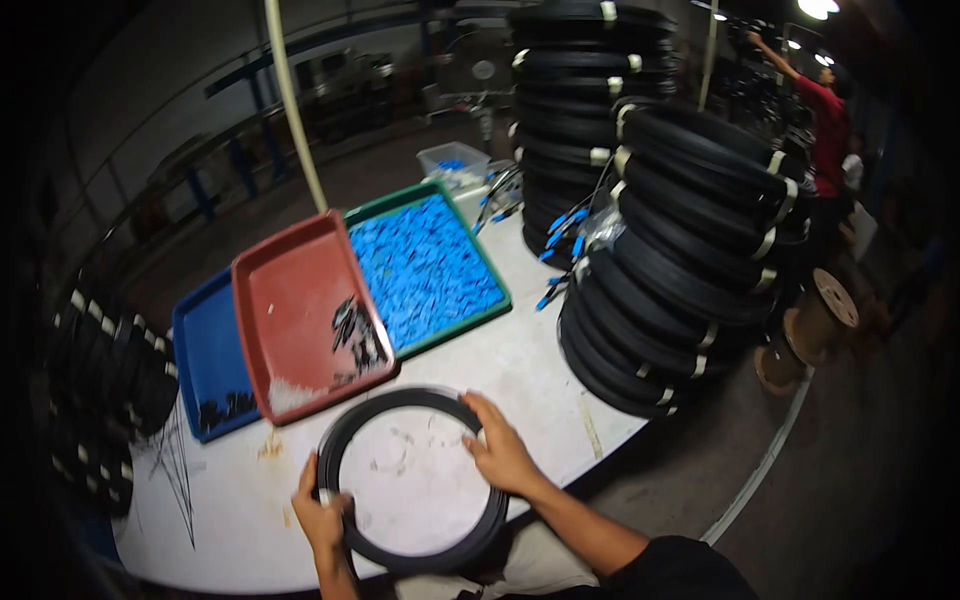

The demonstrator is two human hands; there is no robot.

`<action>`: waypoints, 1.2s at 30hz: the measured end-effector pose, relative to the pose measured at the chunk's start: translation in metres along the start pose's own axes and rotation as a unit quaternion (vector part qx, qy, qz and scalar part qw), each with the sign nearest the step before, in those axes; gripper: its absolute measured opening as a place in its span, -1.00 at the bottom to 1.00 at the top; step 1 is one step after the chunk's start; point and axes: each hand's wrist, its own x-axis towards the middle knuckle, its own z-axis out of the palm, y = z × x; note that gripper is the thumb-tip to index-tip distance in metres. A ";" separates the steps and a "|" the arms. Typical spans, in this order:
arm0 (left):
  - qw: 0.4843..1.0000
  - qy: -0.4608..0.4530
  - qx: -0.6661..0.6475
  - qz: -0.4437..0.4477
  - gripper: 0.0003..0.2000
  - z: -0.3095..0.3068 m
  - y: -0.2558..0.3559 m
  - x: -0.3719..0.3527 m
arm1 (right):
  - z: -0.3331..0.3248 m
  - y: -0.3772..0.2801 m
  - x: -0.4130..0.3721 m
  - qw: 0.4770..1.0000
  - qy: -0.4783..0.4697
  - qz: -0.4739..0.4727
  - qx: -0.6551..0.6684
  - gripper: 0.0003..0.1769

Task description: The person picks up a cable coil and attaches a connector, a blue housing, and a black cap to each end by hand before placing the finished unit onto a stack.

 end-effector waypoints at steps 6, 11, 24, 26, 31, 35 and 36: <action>0.983 0.052 -0.130 -0.121 -0.16 0.007 -0.003 -0.011 | -0.003 -0.014 0.001 0.998 0.013 0.057 0.026 -0.24; 0.966 0.001 -0.121 -0.229 -0.22 -0.007 0.049 0.005 | -0.023 -0.062 -0.004 0.990 0.044 0.130 0.037 -0.22; 0.948 -0.223 -0.227 0.016 -0.15 0.064 0.369 0.087 | -0.282 -0.302 0.021 0.944 0.327 0.025 -0.037 -0.28; 0.942 -0.239 -0.225 0.066 -0.16 0.097 0.413 0.087 | -0.324 -0.300 0.026 0.938 0.346 0.003 -0.014 -0.26; 0.913 -0.262 -0.304 0.067 -0.17 0.181 0.469 0.079 | -0.414 -0.279 0.039 0.936 0.349 0.035 0.036 -0.18; 0.906 -0.282 -0.314 0.004 -0.17 0.224 0.502 0.083 | -0.462 -0.252 0.059 0.938 0.342 0.058 0.024 -0.16; 0.907 -0.281 -0.315 0.001 -0.18 0.235 0.504 0.086 | -0.471 -0.247 0.065 0.938 0.340 0.069 0.023 -0.17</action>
